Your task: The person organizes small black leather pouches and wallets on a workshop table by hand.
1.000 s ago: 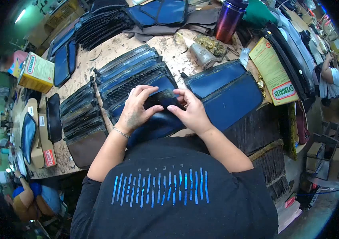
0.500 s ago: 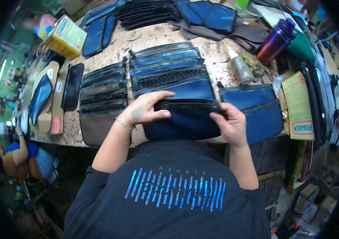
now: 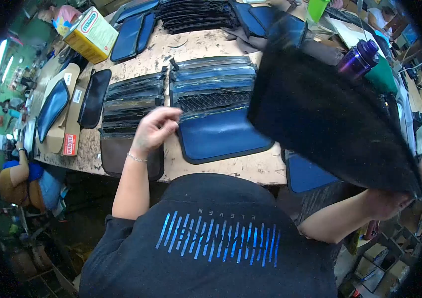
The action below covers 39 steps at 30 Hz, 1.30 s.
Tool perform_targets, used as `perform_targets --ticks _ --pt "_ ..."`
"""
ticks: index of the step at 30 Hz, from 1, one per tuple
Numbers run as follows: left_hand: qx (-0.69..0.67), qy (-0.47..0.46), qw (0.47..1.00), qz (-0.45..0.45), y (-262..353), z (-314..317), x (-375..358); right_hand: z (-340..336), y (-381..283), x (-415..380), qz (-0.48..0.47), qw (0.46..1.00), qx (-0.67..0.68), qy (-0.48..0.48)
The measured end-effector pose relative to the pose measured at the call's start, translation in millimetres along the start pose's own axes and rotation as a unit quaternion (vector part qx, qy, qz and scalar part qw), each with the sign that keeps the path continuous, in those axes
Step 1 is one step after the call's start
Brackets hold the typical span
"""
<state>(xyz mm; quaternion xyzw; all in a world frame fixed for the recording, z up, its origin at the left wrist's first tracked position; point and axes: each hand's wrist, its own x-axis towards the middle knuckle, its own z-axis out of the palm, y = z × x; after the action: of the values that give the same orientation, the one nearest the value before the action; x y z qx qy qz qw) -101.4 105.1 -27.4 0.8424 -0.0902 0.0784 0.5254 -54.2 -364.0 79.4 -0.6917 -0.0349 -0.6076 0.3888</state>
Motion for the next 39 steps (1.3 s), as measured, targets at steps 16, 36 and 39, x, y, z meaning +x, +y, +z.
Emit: perform_targets --ticks 16,36,39 --pt "0.163 0.031 0.924 0.345 147.3 47.0 13.0 75.2 -112.1 -75.0 -0.01 0.845 0.367 -0.389" --pt "0.193 0.05 0.953 0.23 130.9 45.3 46.2 113.4 -113.7 -118.5 -0.022 0.895 0.273 -0.352" --pt "0.18 0.056 0.956 0.226 134.4 40.4 40.5 115.9 -125.3 -119.1 -0.056 0.889 0.285 -0.355"
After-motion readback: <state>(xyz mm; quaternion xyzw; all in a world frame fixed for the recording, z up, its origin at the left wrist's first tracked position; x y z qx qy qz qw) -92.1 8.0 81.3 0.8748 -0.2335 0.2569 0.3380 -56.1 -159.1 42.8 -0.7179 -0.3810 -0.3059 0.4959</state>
